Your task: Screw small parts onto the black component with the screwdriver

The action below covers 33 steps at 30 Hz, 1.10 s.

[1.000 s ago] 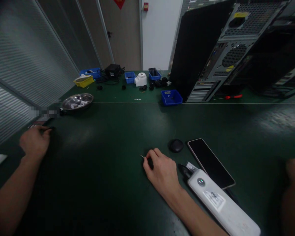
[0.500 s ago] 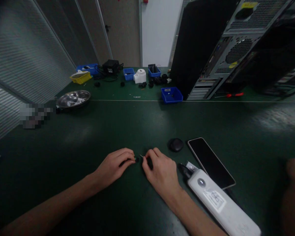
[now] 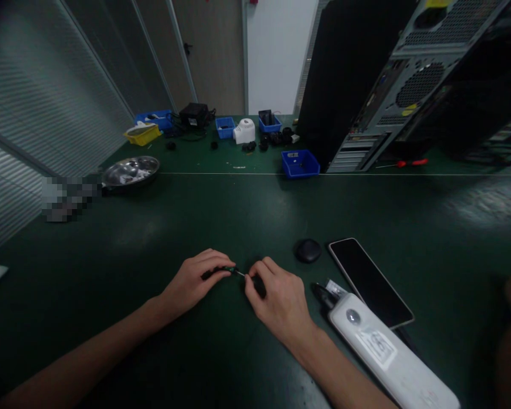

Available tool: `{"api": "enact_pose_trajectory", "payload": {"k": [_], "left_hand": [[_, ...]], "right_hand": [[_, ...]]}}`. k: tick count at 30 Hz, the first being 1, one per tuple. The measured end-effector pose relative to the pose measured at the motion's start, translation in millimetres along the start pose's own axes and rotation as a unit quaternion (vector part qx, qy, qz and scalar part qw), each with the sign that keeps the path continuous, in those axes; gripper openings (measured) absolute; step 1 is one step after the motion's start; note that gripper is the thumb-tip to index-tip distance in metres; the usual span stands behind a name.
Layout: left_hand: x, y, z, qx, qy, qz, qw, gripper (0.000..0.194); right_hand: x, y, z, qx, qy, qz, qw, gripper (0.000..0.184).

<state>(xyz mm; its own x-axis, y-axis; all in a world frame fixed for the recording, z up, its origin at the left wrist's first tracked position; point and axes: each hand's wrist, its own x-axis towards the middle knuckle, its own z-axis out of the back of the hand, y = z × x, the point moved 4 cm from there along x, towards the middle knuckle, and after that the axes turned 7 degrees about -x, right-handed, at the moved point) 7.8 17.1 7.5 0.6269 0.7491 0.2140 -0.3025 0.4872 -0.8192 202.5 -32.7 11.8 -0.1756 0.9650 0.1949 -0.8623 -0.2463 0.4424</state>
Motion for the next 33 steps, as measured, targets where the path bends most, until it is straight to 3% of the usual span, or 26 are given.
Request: {"api": "enact_pose_trajectory", "payload": {"k": [14,24,29,33], "left_hand": [[-1.5,-4.2,-3.4,0.013,0.024,-0.07,0.997,0.024],[-2.4,-3.4,-2.5,0.011,0.032,-0.07,0.997,0.025],[-4.1,-8.5,-5.4,0.06,0.064,-0.075,0.993,0.029],[-4.3,-8.1,-6.5,0.022,0.053,-0.076,0.996,0.026]], "right_hand": [[-0.7,3.0,-4.6,0.011,0.03,0.04,0.999,0.015],[-0.2,1.6,-5.8,0.024,0.034,0.047,0.998,0.014],[-1.3,5.0,-5.6,-0.014,0.043,0.073,0.996,0.019],[-0.9,6.5,-5.6,0.035,0.041,0.067,0.996,0.017]]}}
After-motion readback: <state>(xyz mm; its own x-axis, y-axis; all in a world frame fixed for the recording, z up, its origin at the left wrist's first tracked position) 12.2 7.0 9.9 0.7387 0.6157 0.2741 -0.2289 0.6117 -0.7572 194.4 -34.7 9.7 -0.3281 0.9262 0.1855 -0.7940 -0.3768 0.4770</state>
